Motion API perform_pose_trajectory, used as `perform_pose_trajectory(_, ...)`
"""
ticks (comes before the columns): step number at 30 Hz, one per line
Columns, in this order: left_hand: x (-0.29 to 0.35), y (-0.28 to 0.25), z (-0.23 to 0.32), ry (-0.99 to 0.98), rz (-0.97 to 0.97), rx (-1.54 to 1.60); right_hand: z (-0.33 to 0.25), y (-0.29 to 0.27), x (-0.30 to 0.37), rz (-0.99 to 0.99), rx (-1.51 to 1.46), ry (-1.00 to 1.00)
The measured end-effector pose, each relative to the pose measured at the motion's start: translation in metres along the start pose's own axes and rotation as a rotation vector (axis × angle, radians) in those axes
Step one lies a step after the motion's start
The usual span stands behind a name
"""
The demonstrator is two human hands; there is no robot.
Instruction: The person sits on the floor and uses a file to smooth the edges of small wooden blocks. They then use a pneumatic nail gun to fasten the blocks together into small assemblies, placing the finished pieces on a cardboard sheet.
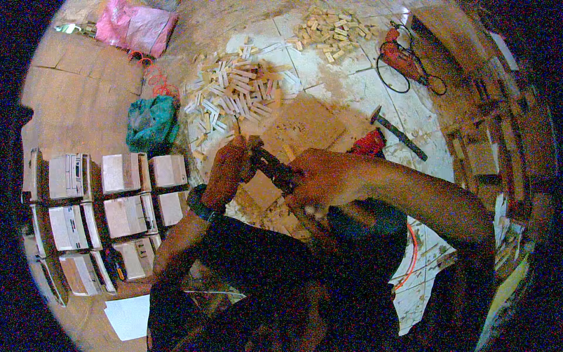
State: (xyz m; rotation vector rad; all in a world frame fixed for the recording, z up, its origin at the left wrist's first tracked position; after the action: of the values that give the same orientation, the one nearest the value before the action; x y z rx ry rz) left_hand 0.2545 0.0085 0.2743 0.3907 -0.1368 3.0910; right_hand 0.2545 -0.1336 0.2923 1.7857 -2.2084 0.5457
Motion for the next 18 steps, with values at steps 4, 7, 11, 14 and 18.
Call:
perform_pose_trajectory(4, -0.002, 0.0, 0.004, 0.024, -0.004, -0.001, 0.002, 0.004, -0.004, -0.071, 0.069, -0.031)
perform_pose_trajectory(7, -0.004, -0.002, 0.005, 0.035, 0.024, -0.072, 0.008, 0.009, -0.009, -0.086, -0.158, 0.035)
perform_pose_trajectory(11, -0.004, -0.006, 0.001, 0.002, 0.055, 0.114, 0.003, 0.007, -0.012, -0.02, -0.328, -0.035)
perform_pose_trajectory(14, -0.003, -0.008, -0.003, -0.031, 0.034, -0.046, 0.007, 0.007, -0.014, -0.016, -0.273, -0.033)
perform_pose_trajectory(18, -0.004, -0.009, 0.0, -0.001, 0.043, -0.327, 0.011, 0.005, -0.017, 0.0, -0.228, -0.038)
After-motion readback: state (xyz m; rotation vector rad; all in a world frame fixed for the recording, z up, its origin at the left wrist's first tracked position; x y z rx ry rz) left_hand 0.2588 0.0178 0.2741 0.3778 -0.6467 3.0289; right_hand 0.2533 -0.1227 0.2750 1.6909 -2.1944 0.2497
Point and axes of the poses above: each hand's wrist, its own x-axis away from the middle knuckle, its own y-axis out of the palm, z = x × y, the point moved 9 cm from there along -x, towards the middle knuckle, and after that the axes turned 8 degrees about x, right-handed, at the moved point
